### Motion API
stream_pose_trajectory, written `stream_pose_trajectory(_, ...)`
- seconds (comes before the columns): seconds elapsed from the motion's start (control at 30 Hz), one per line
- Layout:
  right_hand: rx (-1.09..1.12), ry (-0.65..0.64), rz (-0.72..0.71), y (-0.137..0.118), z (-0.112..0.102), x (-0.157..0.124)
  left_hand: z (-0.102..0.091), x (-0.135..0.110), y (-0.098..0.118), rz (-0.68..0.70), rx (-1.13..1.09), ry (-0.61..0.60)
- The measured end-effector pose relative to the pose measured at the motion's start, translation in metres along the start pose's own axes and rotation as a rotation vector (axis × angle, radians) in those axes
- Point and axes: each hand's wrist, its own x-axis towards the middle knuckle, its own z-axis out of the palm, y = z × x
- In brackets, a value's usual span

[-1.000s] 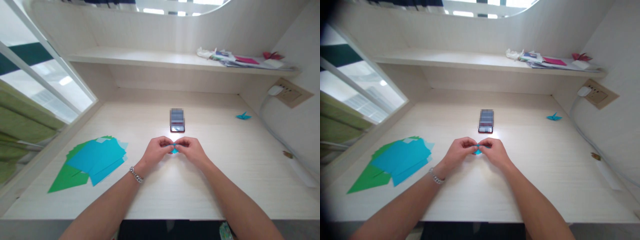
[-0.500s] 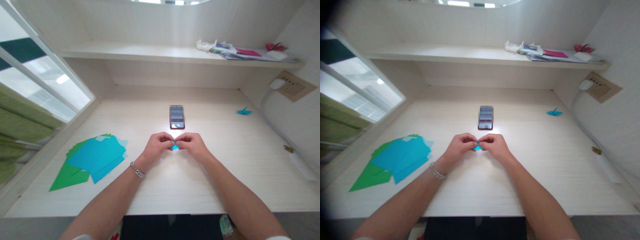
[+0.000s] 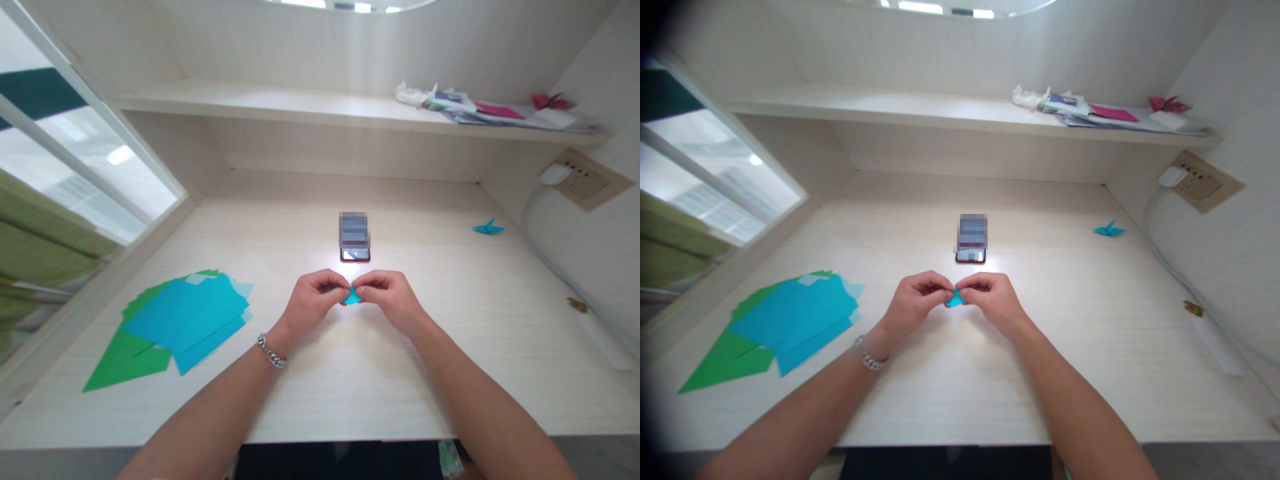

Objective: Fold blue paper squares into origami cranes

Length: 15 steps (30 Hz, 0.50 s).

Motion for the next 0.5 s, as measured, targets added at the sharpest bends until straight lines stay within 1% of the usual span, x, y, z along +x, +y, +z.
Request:
stream_pose_trajectory(0.13, -0.073, 0.006, 0.035, 0.0013, -0.0021, 0.0015, 0.0003, -0.0017, -0.0012, 0.053, 0.139, 0.027)
stream_pose_trajectory(0.23, -0.15, -0.005, 0.024, 0.0024, -0.0041, 0.0024, -0.0004, -0.0019, -0.0027, 0.077, 0.195, 0.02)
stream_pose_trajectory(0.4, -0.259, -0.002, -0.01, 0.0046, -0.0075, 0.0032, -0.0017, -0.0005, -0.0044, 0.043, 0.169, -0.021)
stream_pose_trajectory(0.5, -0.339, 0.019, -0.06, 0.005, -0.0089, 0.0038, -0.0018, 0.0006, -0.0035, 0.022, 0.122, -0.044)
